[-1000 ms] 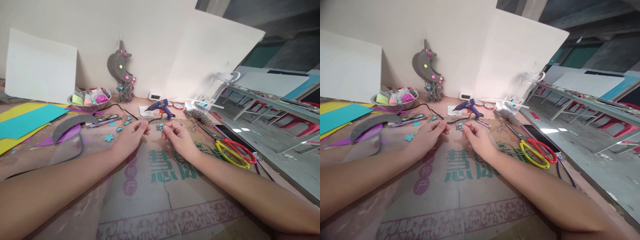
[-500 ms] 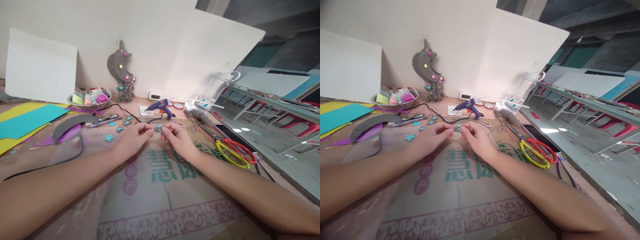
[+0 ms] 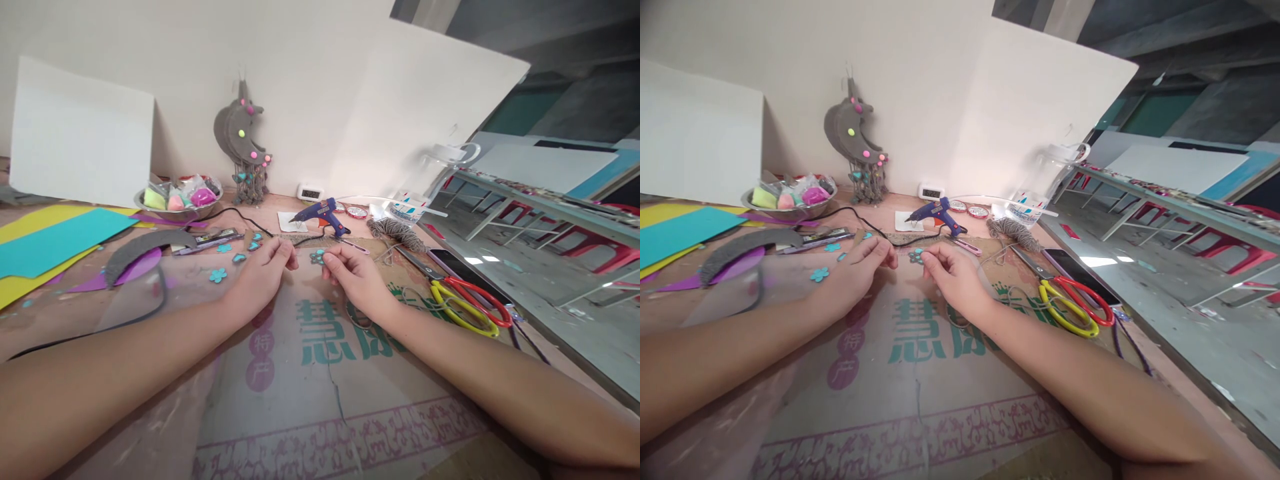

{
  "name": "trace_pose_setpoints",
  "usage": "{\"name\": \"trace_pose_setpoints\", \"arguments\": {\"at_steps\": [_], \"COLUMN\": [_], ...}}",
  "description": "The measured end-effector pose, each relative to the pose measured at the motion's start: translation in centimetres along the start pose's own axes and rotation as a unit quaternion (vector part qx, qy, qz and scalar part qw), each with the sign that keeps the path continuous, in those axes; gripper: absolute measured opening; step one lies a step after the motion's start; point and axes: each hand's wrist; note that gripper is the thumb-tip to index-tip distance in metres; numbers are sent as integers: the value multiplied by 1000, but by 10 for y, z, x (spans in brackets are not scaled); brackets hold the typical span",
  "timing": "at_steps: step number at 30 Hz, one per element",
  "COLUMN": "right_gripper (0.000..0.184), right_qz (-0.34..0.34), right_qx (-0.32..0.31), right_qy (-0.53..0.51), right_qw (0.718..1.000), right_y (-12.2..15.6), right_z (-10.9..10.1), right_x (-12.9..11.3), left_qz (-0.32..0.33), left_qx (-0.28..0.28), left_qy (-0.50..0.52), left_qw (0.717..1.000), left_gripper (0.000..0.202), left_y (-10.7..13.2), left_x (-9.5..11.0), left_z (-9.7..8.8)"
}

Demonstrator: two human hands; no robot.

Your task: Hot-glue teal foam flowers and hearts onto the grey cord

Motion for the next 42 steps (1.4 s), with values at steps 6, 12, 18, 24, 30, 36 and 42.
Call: {"name": "trace_pose_setpoints", "arguments": {"at_steps": [6, 12, 18, 24, 30, 36, 42], "right_gripper": [24, 24, 24, 23, 24, 25, 30], "right_qz": [-15, -13, -12, -9, -12, -8, 20], "right_qx": [-15, -24, -13, -13, -14, -11, 10], "right_qy": [12, 23, 14, 6, 11, 21, 21], "right_qw": [1000, 999, 1000, 1000, 1000, 1000, 1000], "right_y": [0, 0, -1, 0, 0, 0, -2], "right_z": [0, 0, 0, 0, 1, 0, -1], "right_x": [0, 1, -2, -1, -1, -1, 4], "left_qz": [41, 41, 38, 38, 33, 4, 1], "left_qx": [-54, -87, -95, -78, -79, -39, -1], "left_qy": [4, -15, -53, -51, -44, -1, 35], "left_qw": [998, 995, 993, 995, 995, 999, 999], "left_gripper": [30, 22, 22, 20, 14, 14, 12], "left_y": [-4, 0, 1, 0, 0, -1, -2], "left_x": [-6, 2, 6, 3, 3, 0, 1], "left_z": [2, 3, 2, 3, 3, 2, 0]}}
Point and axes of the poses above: each hand's wrist, its own y-axis away from the middle knuckle, its own z-axis out of the palm, x = y × z, and after that the axes turned 7 degrees about -z, right-handed
